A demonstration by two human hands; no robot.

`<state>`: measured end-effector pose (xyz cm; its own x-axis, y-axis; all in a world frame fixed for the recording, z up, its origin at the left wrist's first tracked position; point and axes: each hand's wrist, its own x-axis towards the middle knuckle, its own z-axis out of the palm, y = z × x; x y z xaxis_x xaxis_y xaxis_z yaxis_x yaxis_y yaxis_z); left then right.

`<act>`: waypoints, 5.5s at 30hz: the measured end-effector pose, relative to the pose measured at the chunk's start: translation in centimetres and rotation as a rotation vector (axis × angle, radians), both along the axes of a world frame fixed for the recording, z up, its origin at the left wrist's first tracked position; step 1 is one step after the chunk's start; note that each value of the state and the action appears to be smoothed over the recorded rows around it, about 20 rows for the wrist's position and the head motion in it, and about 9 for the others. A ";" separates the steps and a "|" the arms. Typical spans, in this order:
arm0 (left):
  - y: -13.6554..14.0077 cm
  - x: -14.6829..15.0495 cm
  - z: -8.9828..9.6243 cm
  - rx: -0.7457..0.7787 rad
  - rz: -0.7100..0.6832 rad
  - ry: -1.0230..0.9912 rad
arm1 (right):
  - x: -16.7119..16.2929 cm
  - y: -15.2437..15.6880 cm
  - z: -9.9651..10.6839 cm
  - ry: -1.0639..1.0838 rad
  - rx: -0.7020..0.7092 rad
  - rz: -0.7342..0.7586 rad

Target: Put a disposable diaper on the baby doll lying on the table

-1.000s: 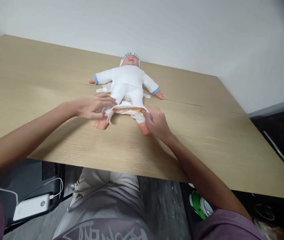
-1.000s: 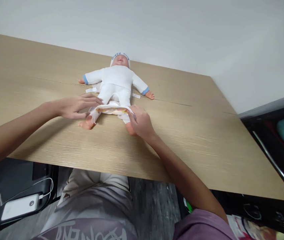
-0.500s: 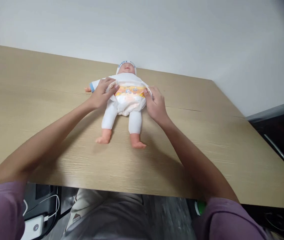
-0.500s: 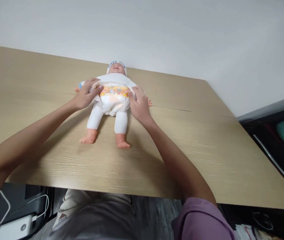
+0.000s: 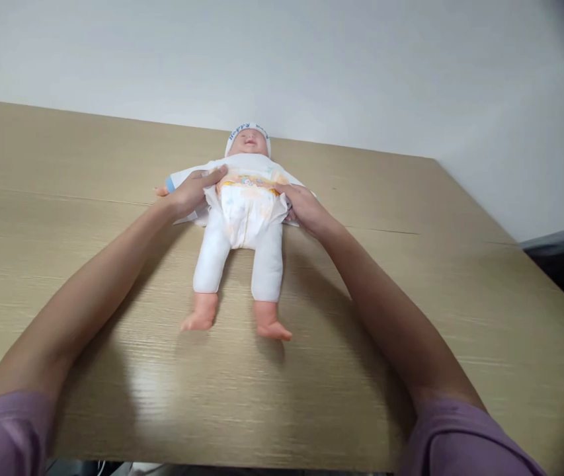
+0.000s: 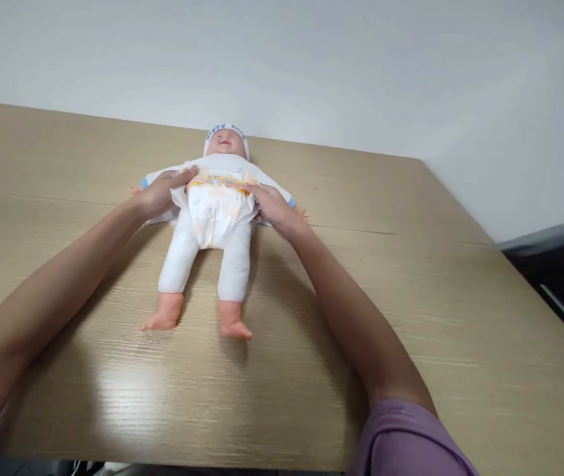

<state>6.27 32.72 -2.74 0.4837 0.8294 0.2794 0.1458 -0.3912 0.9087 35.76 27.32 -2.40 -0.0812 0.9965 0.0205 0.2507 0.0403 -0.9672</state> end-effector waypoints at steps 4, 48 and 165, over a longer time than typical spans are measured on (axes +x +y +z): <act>-0.9 -0.5 0.8 -0.112 -0.040 -0.003 | 0.9 -0.8 0.2 -0.070 0.073 0.052; -6.8 9.5 4.9 0.614 0.129 0.678 | 1.3 -3.3 3.4 -0.036 0.052 -0.030; -16.7 0.5 0.9 0.438 0.221 0.410 | -6.6 -16.5 -1.4 -0.700 0.548 -0.071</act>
